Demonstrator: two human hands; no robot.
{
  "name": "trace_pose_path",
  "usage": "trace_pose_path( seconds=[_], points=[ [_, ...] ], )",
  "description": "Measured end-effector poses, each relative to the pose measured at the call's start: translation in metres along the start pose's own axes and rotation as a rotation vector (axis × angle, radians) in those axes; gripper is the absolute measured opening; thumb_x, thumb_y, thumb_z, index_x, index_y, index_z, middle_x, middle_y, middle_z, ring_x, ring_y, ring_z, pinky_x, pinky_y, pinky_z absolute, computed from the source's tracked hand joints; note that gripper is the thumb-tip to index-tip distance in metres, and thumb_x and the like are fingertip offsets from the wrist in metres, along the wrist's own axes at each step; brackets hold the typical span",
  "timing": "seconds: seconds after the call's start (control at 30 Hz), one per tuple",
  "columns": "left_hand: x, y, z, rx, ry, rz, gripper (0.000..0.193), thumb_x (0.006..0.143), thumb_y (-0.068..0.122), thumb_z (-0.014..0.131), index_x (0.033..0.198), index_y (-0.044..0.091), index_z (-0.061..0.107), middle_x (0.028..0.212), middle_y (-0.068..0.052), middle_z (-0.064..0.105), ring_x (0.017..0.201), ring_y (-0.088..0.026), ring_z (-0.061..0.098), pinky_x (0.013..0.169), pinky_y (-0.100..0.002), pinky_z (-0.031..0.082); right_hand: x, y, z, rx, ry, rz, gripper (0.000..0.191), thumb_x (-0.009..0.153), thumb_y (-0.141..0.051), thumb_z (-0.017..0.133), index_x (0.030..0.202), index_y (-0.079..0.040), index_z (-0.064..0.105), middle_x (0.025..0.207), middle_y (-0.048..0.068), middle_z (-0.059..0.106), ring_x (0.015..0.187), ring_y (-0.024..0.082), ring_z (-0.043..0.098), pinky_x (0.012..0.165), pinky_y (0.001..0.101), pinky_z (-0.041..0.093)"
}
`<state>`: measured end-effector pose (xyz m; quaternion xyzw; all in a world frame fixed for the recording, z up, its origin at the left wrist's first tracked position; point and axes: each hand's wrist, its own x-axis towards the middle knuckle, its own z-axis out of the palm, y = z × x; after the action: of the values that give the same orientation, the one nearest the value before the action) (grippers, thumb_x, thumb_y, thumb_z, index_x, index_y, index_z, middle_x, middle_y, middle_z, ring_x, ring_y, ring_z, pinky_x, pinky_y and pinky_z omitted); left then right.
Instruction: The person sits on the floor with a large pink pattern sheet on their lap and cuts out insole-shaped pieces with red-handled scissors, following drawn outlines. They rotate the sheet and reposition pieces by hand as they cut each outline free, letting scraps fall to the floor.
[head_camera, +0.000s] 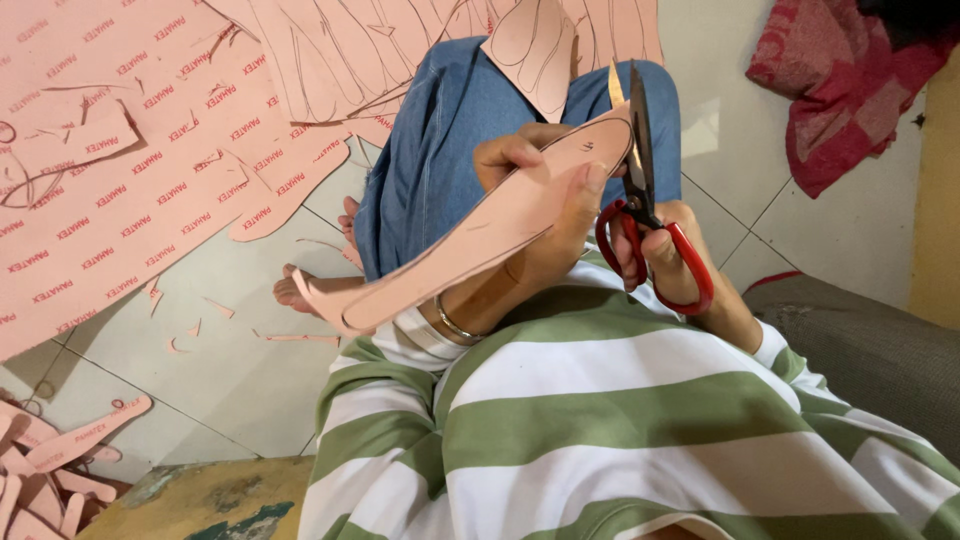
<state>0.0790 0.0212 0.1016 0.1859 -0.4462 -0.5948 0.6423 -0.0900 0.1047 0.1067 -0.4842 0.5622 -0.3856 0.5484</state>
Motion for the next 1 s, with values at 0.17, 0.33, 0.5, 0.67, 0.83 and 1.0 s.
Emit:
trace_pose_path(
  seconds=[0.17, 0.33, 0.5, 0.67, 0.83, 1.0],
  points=[
    [0.004, 0.003, -0.004, -0.123, 0.023, -0.092, 0.042, 0.107, 0.001, 0.062, 0.129, 0.01, 0.027, 0.121, -0.017, 0.057, 0.094, -0.018, 0.069, 0.087, -0.032, 0.061, 0.003, -0.004, 0.004, -0.045, 0.008, 0.011, 0.091, 0.075, -0.093, 0.049, 0.072, -0.003, 0.058, 0.063, 0.004, 0.057, 0.05, 0.013, 0.058, 0.045, 0.0248, 0.046],
    [0.006, 0.005, -0.005, -0.218, -0.001, -0.175, 0.04, 0.107, 0.001, 0.063, 0.129, 0.007, 0.03, 0.119, -0.016, 0.056, 0.093, -0.019, 0.07, 0.087, -0.033, 0.061, 0.01, -0.007, 0.011, 0.006, -0.064, -0.095, 0.092, 0.08, -0.092, 0.051, 0.079, 0.0, 0.062, 0.07, 0.006, 0.06, 0.061, 0.014, 0.059, 0.054, 0.0257, 0.047],
    [0.012, 0.002, -0.008, -0.235, 0.006, -0.203, 0.041, 0.104, 0.001, 0.063, 0.129, 0.006, 0.03, 0.118, -0.016, 0.059, 0.094, -0.018, 0.07, 0.087, -0.034, 0.062, 0.01, -0.004, 0.012, 0.01, -0.022, -0.092, 0.089, 0.085, -0.089, 0.05, 0.081, -0.001, 0.062, 0.071, 0.005, 0.061, 0.063, 0.013, 0.058, 0.056, 0.0256, 0.045],
    [0.01, 0.0, -0.01, -0.252, 0.042, -0.297, 0.041, 0.104, 0.005, 0.065, 0.133, 0.004, 0.036, 0.112, -0.016, 0.065, 0.091, -0.018, 0.07, 0.087, -0.033, 0.059, 0.006, 0.004, 0.009, 0.012, -0.004, -0.071, 0.087, 0.086, -0.088, 0.049, 0.076, -0.003, 0.06, 0.068, 0.004, 0.058, 0.058, 0.013, 0.057, 0.052, 0.0254, 0.044],
    [0.011, -0.003, -0.006, -0.288, 0.121, -0.325, 0.033, 0.105, 0.009, 0.068, 0.131, -0.001, 0.05, 0.107, -0.013, 0.068, 0.086, -0.017, 0.068, 0.083, -0.033, 0.058, 0.005, 0.015, 0.006, -0.004, -0.002, -0.002, 0.086, 0.082, -0.089, 0.05, 0.071, -0.004, 0.058, 0.059, 0.003, 0.055, 0.049, 0.013, 0.055, 0.044, 0.0259, 0.042],
    [0.017, -0.005, -0.008, -0.347, 0.247, -0.378, 0.024, 0.104, 0.011, 0.07, 0.118, -0.007, 0.065, 0.107, -0.014, 0.07, 0.091, -0.02, 0.07, 0.081, -0.038, 0.061, 0.007, 0.013, 0.005, -0.013, 0.054, -0.036, 0.09, 0.08, -0.089, 0.055, 0.083, 0.001, 0.064, 0.067, 0.005, 0.058, 0.058, 0.013, 0.057, 0.051, 0.0264, 0.043]
  ],
)
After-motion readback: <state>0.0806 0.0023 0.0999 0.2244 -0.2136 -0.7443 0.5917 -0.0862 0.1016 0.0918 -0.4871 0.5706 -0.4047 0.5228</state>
